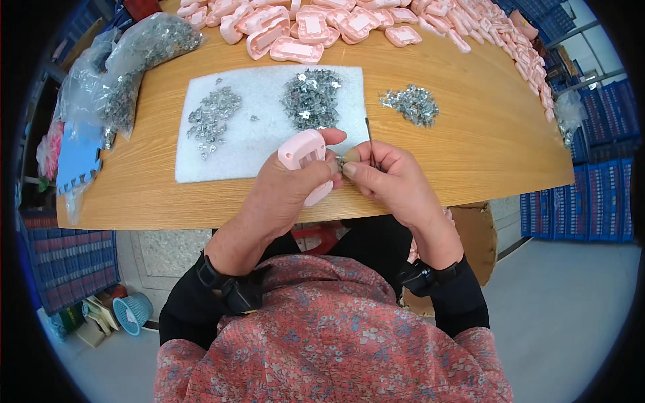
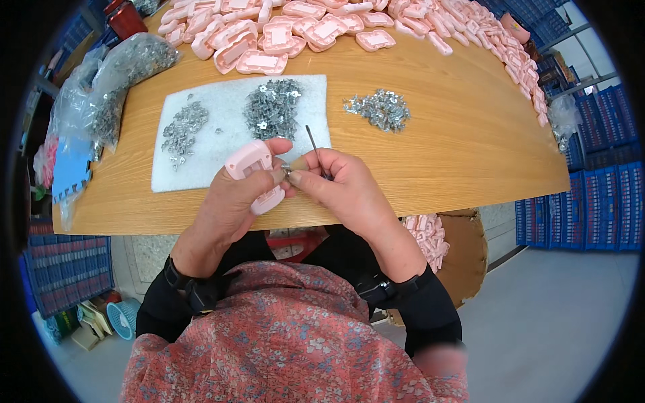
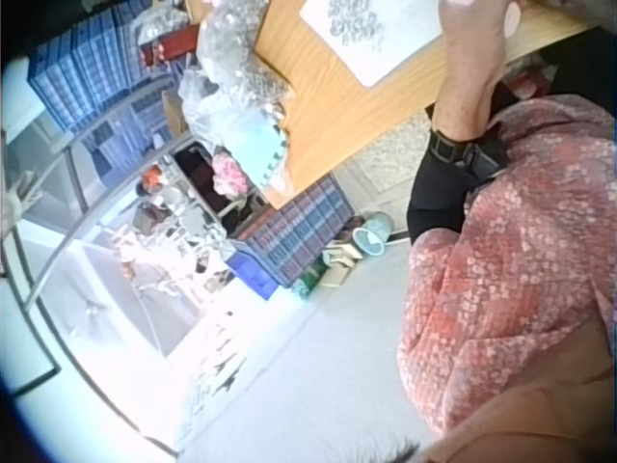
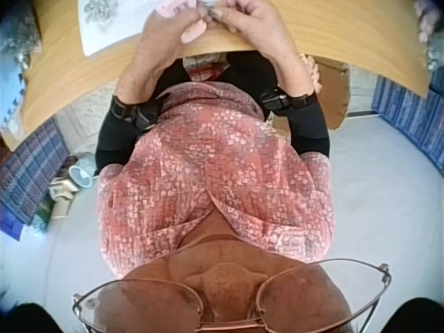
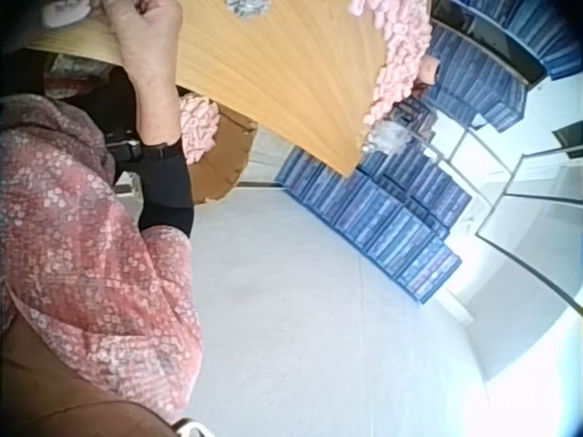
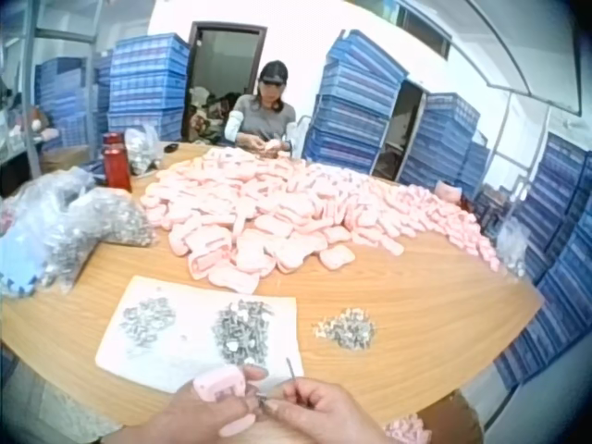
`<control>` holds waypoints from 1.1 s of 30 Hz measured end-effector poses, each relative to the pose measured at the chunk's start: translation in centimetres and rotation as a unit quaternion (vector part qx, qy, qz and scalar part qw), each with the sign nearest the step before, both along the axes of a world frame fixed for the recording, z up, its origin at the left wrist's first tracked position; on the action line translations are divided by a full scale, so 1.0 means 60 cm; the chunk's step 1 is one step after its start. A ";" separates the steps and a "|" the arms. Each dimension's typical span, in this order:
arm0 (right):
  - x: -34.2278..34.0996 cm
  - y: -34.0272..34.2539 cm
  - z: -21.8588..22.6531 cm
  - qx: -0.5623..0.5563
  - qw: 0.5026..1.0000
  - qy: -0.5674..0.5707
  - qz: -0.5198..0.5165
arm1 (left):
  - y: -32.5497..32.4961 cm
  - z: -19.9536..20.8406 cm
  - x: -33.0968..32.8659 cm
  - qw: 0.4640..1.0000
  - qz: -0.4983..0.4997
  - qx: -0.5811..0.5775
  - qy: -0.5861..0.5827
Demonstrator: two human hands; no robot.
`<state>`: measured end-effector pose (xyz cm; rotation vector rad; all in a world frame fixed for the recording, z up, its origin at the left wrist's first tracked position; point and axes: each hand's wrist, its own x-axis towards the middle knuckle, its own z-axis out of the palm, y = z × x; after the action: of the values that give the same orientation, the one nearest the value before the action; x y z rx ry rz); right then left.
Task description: The person sits at a table and assembles pink plastic components by inserting small metal pins into them. They repeatedly pick up a plastic part, insert a pin from a pile on the table, and place the finished unit into a growing stack.
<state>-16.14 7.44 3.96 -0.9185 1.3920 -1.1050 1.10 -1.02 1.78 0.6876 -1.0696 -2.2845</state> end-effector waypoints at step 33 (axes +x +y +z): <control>0.063 -0.002 0.010 -0.278 0.788 0.550 0.004 | 0.002 -0.002 0.012 0.971 -0.079 0.227 -0.014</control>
<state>-12.37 7.33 4.54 -2.2399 1.9740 -0.9891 1.81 -0.93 1.65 0.8351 -0.6274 -2.6996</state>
